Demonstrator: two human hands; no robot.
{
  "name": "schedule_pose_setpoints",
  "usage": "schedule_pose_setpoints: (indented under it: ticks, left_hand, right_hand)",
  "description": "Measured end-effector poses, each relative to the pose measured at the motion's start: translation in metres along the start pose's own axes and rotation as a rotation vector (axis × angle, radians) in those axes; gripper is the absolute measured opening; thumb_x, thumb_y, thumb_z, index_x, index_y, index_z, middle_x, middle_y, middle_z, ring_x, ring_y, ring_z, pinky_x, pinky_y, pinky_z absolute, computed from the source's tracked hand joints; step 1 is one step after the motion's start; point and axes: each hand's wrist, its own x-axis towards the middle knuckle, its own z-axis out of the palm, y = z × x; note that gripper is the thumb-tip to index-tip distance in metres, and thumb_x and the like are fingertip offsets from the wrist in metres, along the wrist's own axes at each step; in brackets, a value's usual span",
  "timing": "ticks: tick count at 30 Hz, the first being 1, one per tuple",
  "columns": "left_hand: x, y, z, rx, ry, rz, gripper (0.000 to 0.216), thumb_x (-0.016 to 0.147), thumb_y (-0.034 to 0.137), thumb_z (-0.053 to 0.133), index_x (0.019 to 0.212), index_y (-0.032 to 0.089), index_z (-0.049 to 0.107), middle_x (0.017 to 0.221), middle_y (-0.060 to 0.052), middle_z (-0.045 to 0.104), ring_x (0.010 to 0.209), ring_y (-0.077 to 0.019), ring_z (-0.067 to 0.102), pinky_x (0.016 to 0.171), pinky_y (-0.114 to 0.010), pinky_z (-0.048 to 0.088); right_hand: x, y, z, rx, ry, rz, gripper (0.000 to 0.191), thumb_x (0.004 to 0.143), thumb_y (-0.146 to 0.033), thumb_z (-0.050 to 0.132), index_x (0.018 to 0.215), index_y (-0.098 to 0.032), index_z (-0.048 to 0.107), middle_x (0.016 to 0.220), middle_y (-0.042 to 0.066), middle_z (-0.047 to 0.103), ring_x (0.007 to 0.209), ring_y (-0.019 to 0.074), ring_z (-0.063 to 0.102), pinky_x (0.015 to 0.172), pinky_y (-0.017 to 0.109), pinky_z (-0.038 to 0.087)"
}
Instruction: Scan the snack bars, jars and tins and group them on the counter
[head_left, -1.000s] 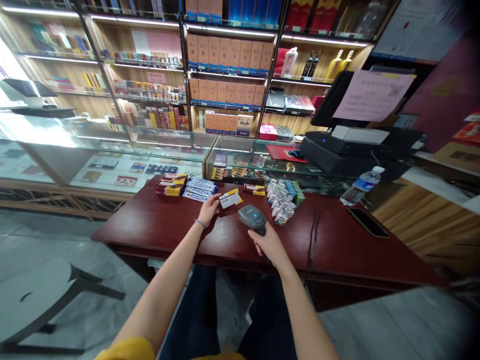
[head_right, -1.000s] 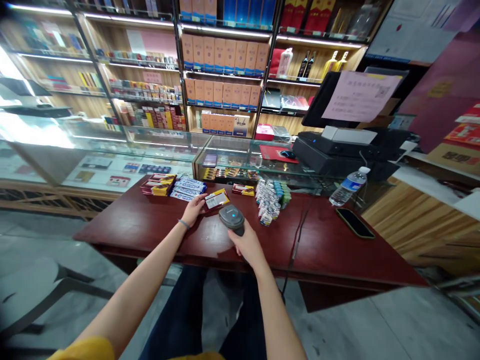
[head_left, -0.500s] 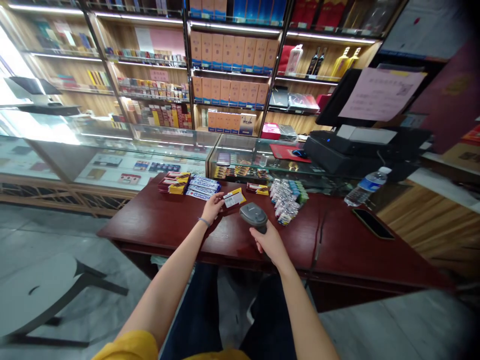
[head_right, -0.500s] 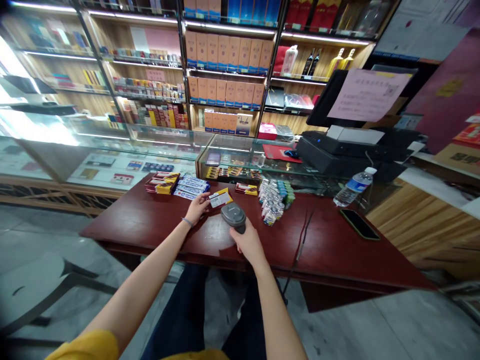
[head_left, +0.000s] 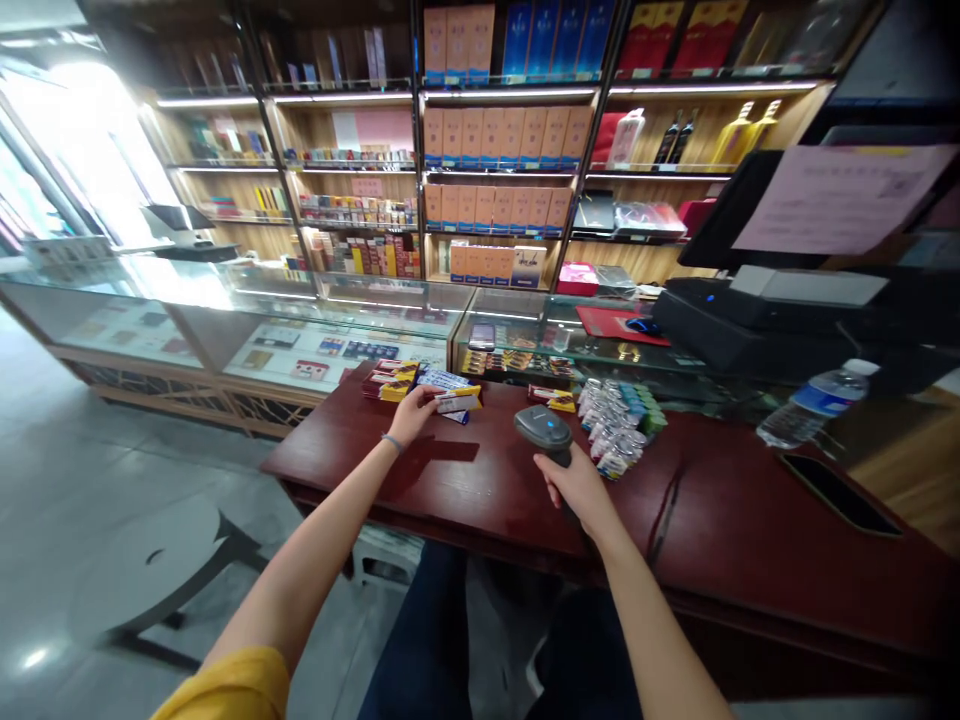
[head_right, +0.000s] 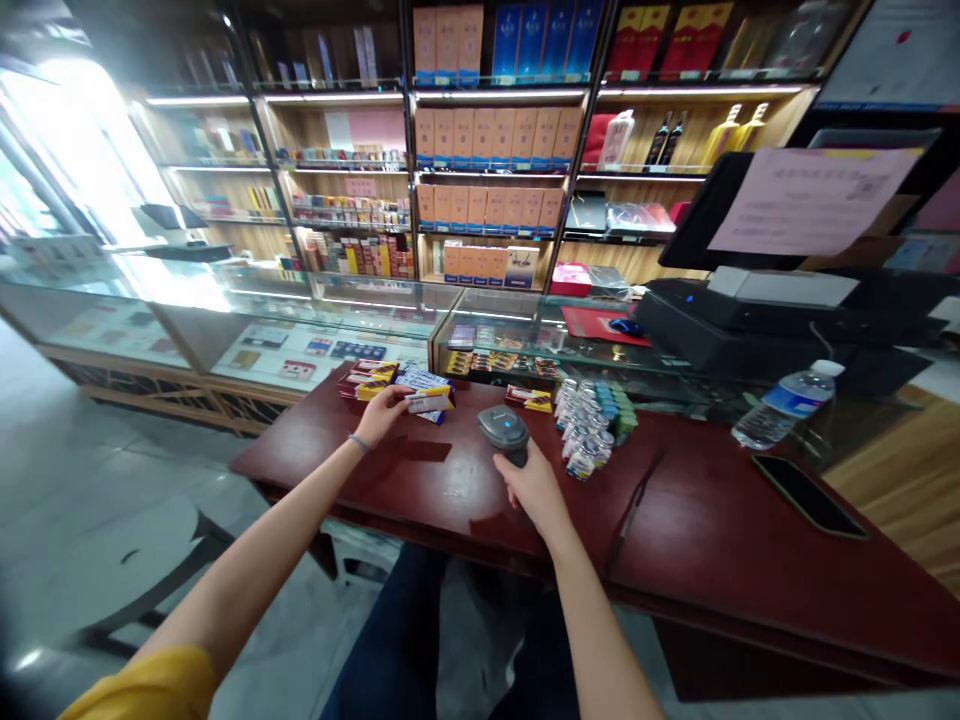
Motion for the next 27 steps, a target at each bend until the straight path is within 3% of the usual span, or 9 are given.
schedule_pose_setpoints:
  ticks: [6,13,17,27]
  left_hand:
    - [0.011,0.011,-0.07,0.205,0.091,0.071,0.025,0.084,0.033,0.065,0.105,0.019,0.069,0.109,-0.007,0.073,0.102,-0.0227,0.068,0.092,-0.037,0.055]
    - [0.031,0.018,-0.135,0.498,0.087,0.079,0.019,0.088,0.031,0.059,0.1,0.023,0.07,0.104,-0.005,0.076,0.095,-0.0221,0.07,0.088,-0.035,0.055]
    - [0.038,0.008,-0.151,0.537,0.051,0.097,0.017,0.087,0.029,0.056,0.098,0.023,0.068,0.103,-0.005,0.076,0.096,-0.0227,0.071,0.089,-0.035,0.054]
    - [0.062,-0.029,-0.157,0.584,0.085,0.053,0.017,0.083,0.025,0.058,0.096,0.024,0.069,0.103,-0.004,0.077,0.094,-0.0229,0.071,0.087,-0.035,0.054]
  right_hand:
    - [0.013,-0.011,0.021,0.006,-0.019,0.008,0.037,0.076,-0.041,0.068,0.107,-0.023,0.058,0.045,-0.01,0.052,0.029,0.0153,0.049,0.03,0.023,0.035]
    - [0.019,-0.005,0.036,0.002,-0.017,0.011,0.038,0.076,-0.044,0.067,0.106,-0.023,0.058,0.044,-0.01,0.052,0.028,0.0145,0.046,0.031,0.023,0.033]
    - [0.021,-0.005,0.038,0.003,0.001,0.01,0.035,0.074,-0.046,0.068,0.1,-0.024,0.058,0.045,-0.009,0.052,0.028,0.0139,0.045,0.032,0.024,0.033]
    - [0.027,0.004,0.041,0.021,0.015,0.048,0.034,0.073,-0.048,0.069,0.095,-0.025,0.056,0.045,-0.009,0.052,0.028,0.0147,0.045,0.032,0.025,0.034]
